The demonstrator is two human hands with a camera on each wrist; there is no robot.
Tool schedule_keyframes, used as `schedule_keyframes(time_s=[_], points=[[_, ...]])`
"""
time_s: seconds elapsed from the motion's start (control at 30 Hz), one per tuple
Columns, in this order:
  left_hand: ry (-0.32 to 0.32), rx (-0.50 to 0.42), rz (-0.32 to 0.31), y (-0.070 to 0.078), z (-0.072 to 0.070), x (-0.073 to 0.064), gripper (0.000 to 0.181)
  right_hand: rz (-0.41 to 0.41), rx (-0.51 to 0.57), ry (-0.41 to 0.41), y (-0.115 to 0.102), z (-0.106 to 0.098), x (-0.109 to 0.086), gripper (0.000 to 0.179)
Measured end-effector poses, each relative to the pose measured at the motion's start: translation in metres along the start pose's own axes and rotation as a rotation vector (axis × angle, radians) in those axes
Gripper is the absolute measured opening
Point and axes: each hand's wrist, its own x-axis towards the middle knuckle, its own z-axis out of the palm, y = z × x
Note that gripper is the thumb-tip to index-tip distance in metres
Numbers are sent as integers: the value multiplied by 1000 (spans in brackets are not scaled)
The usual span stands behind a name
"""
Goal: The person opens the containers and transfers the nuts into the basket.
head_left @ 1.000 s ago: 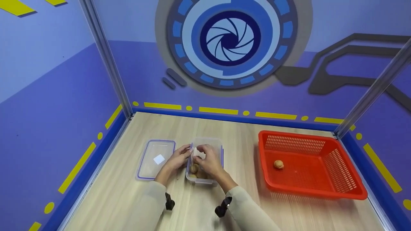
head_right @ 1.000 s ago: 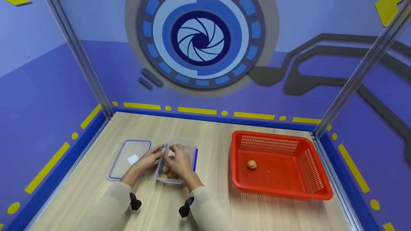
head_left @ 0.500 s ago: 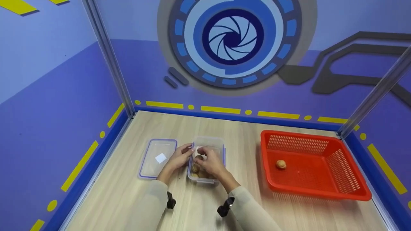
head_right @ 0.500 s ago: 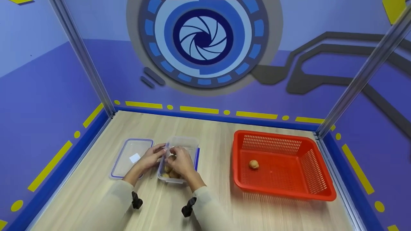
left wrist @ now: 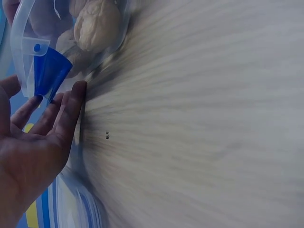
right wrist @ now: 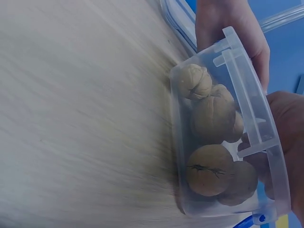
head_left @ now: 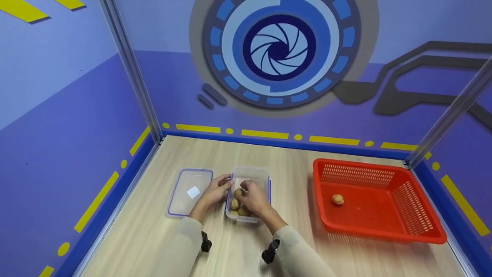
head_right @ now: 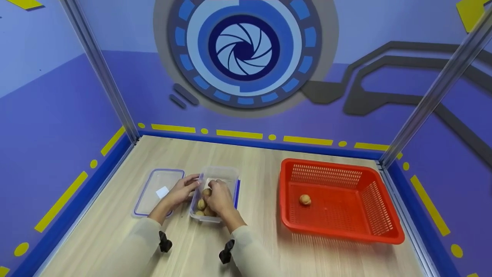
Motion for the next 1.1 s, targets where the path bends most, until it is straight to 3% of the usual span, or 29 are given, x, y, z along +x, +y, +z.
schedule_keyframes(time_s=[0.23,0.4,0.73,1.1], points=[[-12,46,18,1,3,3,46,-74,-98,23,4,3,-2,30],[-9,52,22,0,3,2,45,-70,-144,-4,4,5,-2,30],[-12,44,-17,3,-1,4,49,-60,-145,-2,1,3,1,16],[-16,54,-20,1,0,3,48,-22,-113,-32,0,2,0,13]])
